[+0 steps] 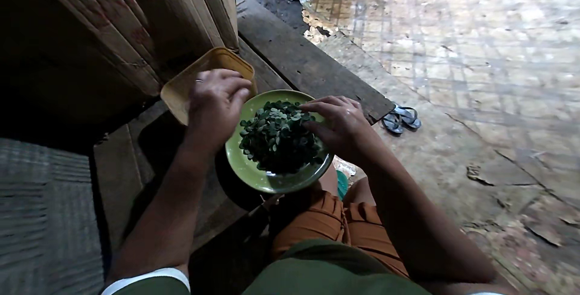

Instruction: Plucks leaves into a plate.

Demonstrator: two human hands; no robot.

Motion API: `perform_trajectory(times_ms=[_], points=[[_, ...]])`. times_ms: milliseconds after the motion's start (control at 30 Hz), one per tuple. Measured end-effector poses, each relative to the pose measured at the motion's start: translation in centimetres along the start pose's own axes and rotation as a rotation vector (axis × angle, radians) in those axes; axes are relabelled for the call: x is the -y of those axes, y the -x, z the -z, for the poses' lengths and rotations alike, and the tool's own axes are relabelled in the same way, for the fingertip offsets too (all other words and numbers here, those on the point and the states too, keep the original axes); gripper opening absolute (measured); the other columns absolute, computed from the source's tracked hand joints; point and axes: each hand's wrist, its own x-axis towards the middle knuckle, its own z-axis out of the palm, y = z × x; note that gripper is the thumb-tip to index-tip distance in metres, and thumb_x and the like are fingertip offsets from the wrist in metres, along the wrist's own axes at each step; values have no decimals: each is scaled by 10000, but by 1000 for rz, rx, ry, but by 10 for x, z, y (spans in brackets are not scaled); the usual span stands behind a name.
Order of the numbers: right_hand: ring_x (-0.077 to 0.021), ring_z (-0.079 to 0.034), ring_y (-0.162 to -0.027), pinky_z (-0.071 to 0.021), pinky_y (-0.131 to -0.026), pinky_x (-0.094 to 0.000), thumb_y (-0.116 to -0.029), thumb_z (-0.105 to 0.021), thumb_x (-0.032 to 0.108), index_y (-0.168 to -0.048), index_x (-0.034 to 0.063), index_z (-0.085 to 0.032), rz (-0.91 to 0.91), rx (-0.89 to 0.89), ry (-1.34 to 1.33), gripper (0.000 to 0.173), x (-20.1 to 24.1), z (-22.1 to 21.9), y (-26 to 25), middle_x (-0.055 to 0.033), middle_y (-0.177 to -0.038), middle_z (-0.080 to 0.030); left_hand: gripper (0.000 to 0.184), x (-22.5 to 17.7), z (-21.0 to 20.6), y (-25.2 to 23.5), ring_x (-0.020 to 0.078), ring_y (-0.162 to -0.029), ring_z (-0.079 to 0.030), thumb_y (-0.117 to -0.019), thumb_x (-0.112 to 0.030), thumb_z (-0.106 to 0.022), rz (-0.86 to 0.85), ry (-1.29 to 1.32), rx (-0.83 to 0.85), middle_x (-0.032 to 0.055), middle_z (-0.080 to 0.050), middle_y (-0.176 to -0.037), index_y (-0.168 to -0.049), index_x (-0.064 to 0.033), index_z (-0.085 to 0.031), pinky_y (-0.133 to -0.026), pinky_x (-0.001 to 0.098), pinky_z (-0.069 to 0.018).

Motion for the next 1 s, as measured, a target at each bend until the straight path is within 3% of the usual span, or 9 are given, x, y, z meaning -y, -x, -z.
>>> perform_trajectory(times_ms=[100,233,400,467,533,600,700,833,1000], points=[[-320,-619,-1187,-383,-1065,-609,-985,-644,190,-1247,123,-731,-49,-19,17,284,-4,2,2,-98,-1217,-705,240,-16,-24,5,352,-1263,-573,-1008,-189,-599,-140,110,161,142,-677,-1273,-1153,-102,-769,-1066,521,-444],[-310,-624,-1179,-387,-1065,-610,-992,-635,206,-1237,136,-734,-68,-32,24,274,-5,1,6,-86,-1209,-709,257,-23,-48,10,370,-1332,-519,-1002,-226,-615,-199,107,355,144,-631,-1342,-1191,-123,-756,-1094,586,-408],[-309,-636,-1141,-402,-1041,-600,-987,-654,214,-1210,127,-741,-76,-78,-20,255,-6,2,8,-90,-1163,-719,156,-21,-44,8,339,-1247,-574,-973,-206,-662,-197,119,297,108,-672,-1246,-1012,-88,-757,-1022,572,-458],[-293,-644,-1135,-404,-1048,-593,-991,-652,219,-1202,115,-744,-80,-101,-68,252,-4,4,8,-92,-1160,-721,177,-21,-33,6,295,-1190,-608,-978,-200,-642,-145,199,232,113,-691,-1211,-1022,-75,-760,-1004,507,-478],[-270,-658,-1111,-426,-1041,-573,-986,-657,194,-1179,99,-746,-82,-123,-134,233,-2,6,8,-92,-1146,-724,167,-25,-18,5,169,-1139,-623,-985,-212,-639,-21,322,212,70,-685,-1185,-1042,-97,-745,-970,381,-506],[-224,-666,-1078,-464,-1018,-520,-986,-658,186,-1168,98,-741,-84,-143,-200,219,1,6,8,-73,-1125,-722,120,-29,-10,5,58,-987,-641,-982,-196,-656,113,477,202,4,-671,-1088,-1043,-118,-724,-838,247,-546],[-159,-670,-1041,-524,-962,-406,-984,-661,167,-1153,92,-742,-83,-158,-294,202,9,4,8,-59,-1100,-718,84,-33,-10,4,16,-834,-647,-980,-125,-653,229,688,176,-40,-692,-932,-1044,-94,-698,-761,198,-546],[-75,-661,-952,-551,-859,-297,-996,-650,233,-1124,112,-746,-86,-152,-355,201,21,-2,8,-6,-1041,-705,67,-40,-16,5,14,-756,-628,-983,-79,-644,299,821,107,-46,-672,-874,-1040,-76,-680,-689,176,-535],[-212,-650,-1039,-469,-955,-565,-939,-718,353,-1146,91,-725,-82,-181,-307,333,36,-17,3,-51,-1073,-704,67,-51,-28,10,11,-721,-618,-983,-53,-636,314,869,7,-40,-660,-862,-1046,-59,-658,-650,162,-528]])
